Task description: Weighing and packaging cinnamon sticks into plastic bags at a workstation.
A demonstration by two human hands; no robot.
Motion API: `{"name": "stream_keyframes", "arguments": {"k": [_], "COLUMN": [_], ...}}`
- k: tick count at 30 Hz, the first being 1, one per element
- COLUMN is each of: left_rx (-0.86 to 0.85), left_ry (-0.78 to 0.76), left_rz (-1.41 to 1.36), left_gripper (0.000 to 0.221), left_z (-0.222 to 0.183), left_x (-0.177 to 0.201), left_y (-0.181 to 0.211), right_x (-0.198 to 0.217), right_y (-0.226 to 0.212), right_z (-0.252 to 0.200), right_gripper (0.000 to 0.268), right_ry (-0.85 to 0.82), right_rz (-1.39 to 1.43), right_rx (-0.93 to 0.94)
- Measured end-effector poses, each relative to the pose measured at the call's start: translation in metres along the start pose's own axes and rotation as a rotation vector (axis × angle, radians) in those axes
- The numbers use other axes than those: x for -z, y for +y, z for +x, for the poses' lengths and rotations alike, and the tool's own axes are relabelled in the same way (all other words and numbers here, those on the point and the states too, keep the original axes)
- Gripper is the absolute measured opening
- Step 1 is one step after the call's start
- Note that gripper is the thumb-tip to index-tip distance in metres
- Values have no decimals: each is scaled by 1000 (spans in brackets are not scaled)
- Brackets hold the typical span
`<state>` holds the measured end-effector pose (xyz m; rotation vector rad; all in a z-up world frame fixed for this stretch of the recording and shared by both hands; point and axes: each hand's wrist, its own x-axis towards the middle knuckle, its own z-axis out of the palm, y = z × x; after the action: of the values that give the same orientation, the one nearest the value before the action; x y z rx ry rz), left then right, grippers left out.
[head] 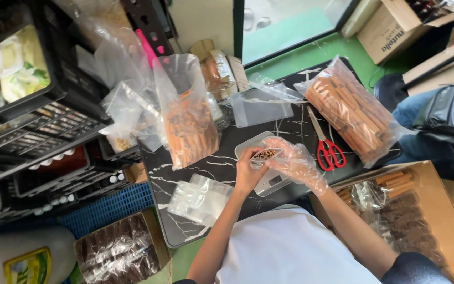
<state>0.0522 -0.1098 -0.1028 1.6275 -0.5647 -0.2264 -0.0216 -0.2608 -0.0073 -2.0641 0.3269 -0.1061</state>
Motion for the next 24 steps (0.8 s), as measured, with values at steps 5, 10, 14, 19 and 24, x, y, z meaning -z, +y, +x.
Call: {"name": "stream_keyframes", "arguments": {"k": [5, 10, 14, 19, 24], "left_rx": [60, 112, 175, 210, 227], "left_ry": [-100, -137, -142, -128, -111], "left_rz": [21, 86, 169, 239, 266], "left_gripper": [59, 76, 83, 85, 88], "left_z": [-1, -9, -21, -30, -34], "left_x": [-1, 23, 49, 64, 64], "left_y": [-23, -12, -5, -14, -24], "right_x": [-5, 2, 10, 17, 15], "right_y": [2, 6, 22, 27, 37], "right_z": [-13, -26, -36, -42, -44], "right_gripper": [82, 96, 94, 85, 80], "right_ry": [90, 117, 205, 275, 341], "right_rz": [14, 167, 171, 160, 145], "right_rx": [-68, -112, -115, -113, -119]}}
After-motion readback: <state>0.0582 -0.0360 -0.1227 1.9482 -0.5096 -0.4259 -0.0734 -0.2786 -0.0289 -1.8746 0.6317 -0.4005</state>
